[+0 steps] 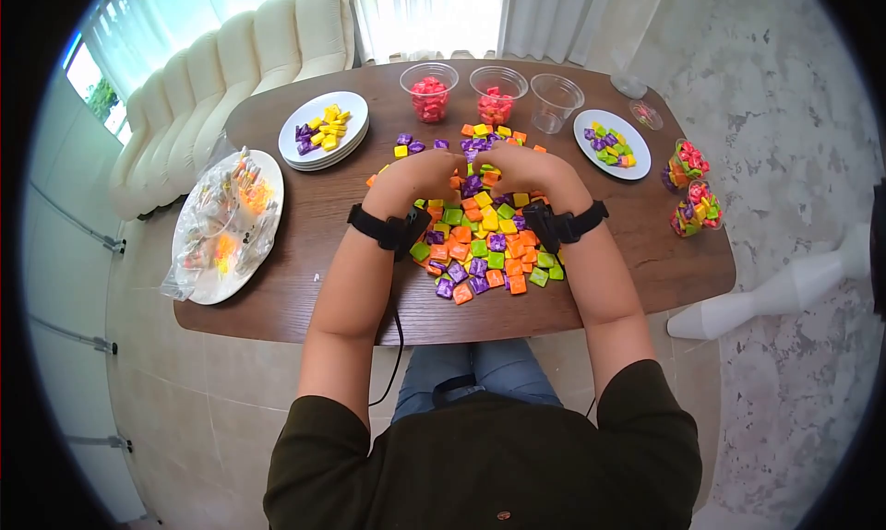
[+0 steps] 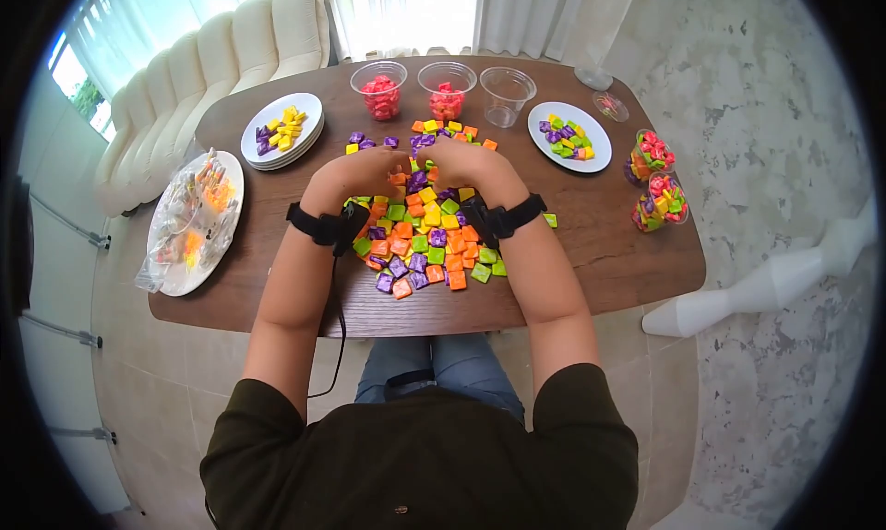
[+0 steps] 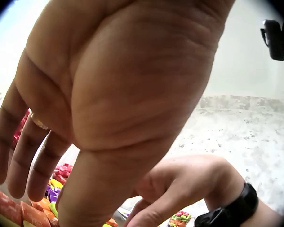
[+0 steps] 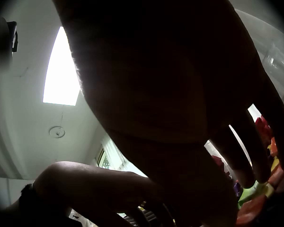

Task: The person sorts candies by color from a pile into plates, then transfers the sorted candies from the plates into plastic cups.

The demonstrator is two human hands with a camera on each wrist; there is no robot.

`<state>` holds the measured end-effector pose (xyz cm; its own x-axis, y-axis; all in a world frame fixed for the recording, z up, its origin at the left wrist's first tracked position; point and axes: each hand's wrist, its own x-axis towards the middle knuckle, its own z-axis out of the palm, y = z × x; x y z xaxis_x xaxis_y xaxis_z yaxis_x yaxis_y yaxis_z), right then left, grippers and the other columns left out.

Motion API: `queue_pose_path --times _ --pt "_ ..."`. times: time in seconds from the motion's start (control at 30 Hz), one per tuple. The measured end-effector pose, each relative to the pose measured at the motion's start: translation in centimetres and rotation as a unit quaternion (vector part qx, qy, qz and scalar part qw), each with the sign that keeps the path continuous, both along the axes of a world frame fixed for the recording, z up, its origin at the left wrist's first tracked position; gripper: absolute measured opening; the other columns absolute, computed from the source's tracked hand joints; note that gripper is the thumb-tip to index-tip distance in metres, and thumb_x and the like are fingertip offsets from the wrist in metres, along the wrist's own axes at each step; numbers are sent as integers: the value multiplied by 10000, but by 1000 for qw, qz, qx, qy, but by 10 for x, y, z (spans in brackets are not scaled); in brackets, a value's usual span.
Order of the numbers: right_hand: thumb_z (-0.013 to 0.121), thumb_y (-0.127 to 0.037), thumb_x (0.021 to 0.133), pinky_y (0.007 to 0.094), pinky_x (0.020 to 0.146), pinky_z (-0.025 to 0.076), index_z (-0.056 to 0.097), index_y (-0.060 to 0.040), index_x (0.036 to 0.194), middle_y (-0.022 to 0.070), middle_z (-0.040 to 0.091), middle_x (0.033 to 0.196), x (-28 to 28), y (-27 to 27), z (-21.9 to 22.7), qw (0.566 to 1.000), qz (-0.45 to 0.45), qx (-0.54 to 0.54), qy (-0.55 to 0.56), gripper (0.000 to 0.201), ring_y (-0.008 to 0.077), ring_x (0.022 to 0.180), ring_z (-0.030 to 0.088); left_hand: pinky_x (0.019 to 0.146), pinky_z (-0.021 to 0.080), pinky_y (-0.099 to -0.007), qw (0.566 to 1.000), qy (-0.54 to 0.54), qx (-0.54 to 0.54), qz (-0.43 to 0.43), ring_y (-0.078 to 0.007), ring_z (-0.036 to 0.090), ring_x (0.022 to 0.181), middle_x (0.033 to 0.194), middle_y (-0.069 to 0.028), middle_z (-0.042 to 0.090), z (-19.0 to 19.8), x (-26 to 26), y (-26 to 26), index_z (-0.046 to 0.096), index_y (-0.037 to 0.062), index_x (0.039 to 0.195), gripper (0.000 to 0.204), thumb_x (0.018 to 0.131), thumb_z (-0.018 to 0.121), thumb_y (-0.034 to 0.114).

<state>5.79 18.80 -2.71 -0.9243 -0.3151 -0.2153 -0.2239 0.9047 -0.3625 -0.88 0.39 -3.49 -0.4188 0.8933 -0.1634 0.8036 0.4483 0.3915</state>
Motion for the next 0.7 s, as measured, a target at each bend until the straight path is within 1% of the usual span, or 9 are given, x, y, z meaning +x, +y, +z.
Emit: queue_pose_path --times 0.03,0.13,0.17,0.27,0.37,0.47,0.6,0.63,0.7 --pt "715 -82 677 355 899 415 485 -107 1226 167 459 1140 -1 1 -5 999 -15 -5 -38 596 300 1078 472 803 461 -363 1000 -7 -11 2 -282 570 955 996 -144 598 -1 0 1 553 38 1090 442 706 728 169" --pt "733 -75 652 358 845 461 490 -116 1223 161 423 1185 -2 3 -12 999 38 -18 -21 621 309 1008 524 781 469 -359 999 -24 -21 -1 -278 577 925 975 -139 602 -11 -6 4 555 34 1075 454 675 736 149" --pt "728 -67 656 358 821 462 514 -102 1166 159 406 1201 -1 3 -14 999 33 -33 -4 554 299 992 526 769 473 -357 999 -30 -21 -5 -277 582 908 963 -135 604 -16 -8 5 556 33 1067 453 666 737 142" --pt "696 -66 655 359 780 449 529 -62 1035 161 502 1070 0 1 -12 999 6 -5 -31 415 275 989 512 679 481 -345 999 -49 -2 15 -264 594 801 879 -120 615 -14 -3 4 559 26 993 372 664 711 111" --pt "681 -65 655 355 654 456 512 -52 904 135 560 898 -2 6 -9 994 -13 -19 -108 302 260 841 561 594 465 -337 998 -51 -20 21 -242 589 714 796 -112 612 -11 -2 6 547 22 911 276 682 679 101" --pt "665 -65 655 356 576 450 515 -56 876 112 567 769 2 19 -18 999 -16 7 -50 268 254 730 574 560 444 -336 999 -34 -11 10 -229 572 671 748 -111 598 -8 0 5 529 19 855 214 695 648 98" --pt "640 -58 631 359 589 450 506 -39 862 119 590 801 13 26 5 996 -69 12 -55 268 274 765 591 543 437 -340 1000 -8 -11 7 -227 548 637 719 -104 570 -7 0 6 518 14 826 198 700 638 108" --pt "637 -78 648 366 623 455 511 -26 896 130 594 823 10 31 4 998 -52 19 -19 283 293 789 588 586 449 -342 999 -18 -26 23 -238 562 690 750 -114 575 -4 3 7 520 16 838 214 702 651 115" --pt "628 -82 669 353 616 444 496 -25 894 126 572 781 12 35 11 999 -50 -3 2 267 271 752 573 635 457 -348 1000 -6 6 9 -249 569 732 787 -123 579 -9 1 5 544 12 870 219 717 649 130"
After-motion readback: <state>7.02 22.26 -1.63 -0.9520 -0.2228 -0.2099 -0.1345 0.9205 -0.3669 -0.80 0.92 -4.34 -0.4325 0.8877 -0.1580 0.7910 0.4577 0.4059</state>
